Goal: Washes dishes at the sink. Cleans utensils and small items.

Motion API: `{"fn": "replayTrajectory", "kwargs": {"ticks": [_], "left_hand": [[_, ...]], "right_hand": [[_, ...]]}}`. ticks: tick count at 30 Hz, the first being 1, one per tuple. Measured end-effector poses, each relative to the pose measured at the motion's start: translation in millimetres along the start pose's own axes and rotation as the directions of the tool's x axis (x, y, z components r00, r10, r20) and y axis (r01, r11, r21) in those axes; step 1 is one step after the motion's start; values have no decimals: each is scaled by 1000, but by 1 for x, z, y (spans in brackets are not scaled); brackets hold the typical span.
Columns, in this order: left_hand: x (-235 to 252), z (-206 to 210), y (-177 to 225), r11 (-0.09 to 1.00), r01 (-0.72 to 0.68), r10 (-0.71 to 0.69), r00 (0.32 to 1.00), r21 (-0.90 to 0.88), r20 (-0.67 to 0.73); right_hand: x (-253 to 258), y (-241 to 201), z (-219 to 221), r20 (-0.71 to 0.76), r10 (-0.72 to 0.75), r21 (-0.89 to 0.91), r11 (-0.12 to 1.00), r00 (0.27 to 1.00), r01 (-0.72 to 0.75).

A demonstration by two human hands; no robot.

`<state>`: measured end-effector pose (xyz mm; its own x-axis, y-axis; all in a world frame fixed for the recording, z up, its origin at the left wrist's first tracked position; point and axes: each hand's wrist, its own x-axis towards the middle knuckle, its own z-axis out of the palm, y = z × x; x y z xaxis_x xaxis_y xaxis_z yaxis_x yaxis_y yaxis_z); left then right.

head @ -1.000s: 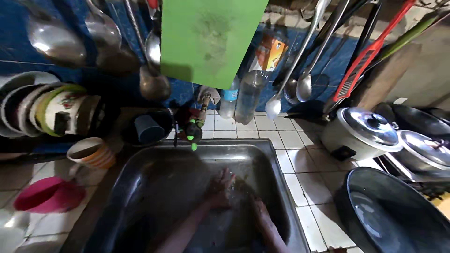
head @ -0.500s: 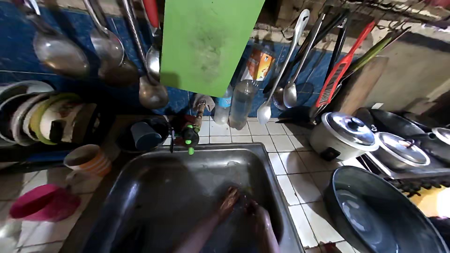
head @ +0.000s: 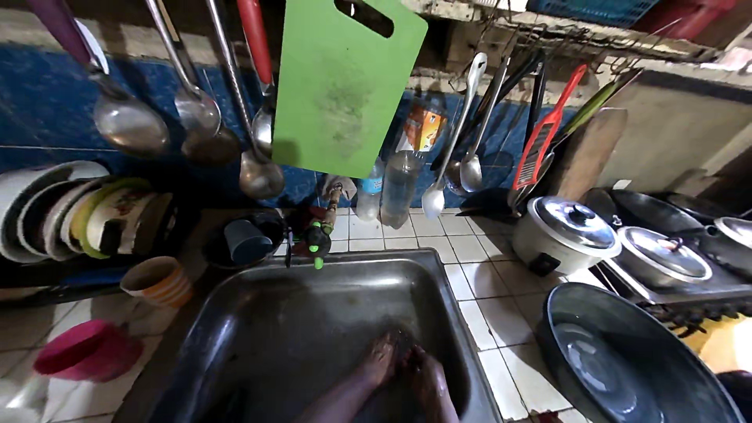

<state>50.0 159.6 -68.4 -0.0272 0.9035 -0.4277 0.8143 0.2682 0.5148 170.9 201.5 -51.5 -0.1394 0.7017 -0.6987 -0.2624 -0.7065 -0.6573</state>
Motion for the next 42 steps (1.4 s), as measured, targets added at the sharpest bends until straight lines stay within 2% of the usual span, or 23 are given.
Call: {"fn": "replayTrajectory", "kwargs": {"ticks": [3,9,13,19,21,23,26,28,32,35,38,40,42], "left_hand": [[0,-7,5,998,15,-16,1000,-61,-10],[3,-11,11,999,26,-27,999,39,43],[-3,-2,-3,1000,-6,7,999,-24,43],[-5,-6,9,997,32,-31,999,-67,20],[5,-10,12,999,51,-53,996,18,75],[9,-22,18,990,43,-68,980,135,190],[18,-38,23,967,-37,-44,951,253,305],[28,-41,15,966,-58,-25,949,252,314],[40,-44,4,992,-28,-6,963,121,270],[39,-50,3,986,-167,169,963,-26,210],[24,-59,28,935,-325,341,934,-141,107],[14,-57,47,908,-407,418,893,-100,165],[6,-58,54,886,-448,463,862,-116,208]], "right_hand": [[-1,-1,0,17,-4,43,999,1000,4],[-2,-3,0,21,2,120,993,1000,-5],[4,-5,1,22,8,166,986,1000,-12],[7,-4,-1,-2,-24,169,985,1000,24],[6,-4,-2,-2,-21,205,978,1000,21],[6,-4,-2,-3,-3,253,967,1000,3],[8,-4,-3,-4,13,304,953,1000,-11],[9,-3,-3,-10,16,296,955,1000,-13],[11,-3,-5,-73,17,223,975,997,0],[10,-3,-6,-96,58,230,972,994,-34],[11,-3,-5,-2,62,360,931,998,-57],[9,-3,-5,58,31,424,904,998,-53],[4,-5,-5,57,13,440,897,998,-36]]}}
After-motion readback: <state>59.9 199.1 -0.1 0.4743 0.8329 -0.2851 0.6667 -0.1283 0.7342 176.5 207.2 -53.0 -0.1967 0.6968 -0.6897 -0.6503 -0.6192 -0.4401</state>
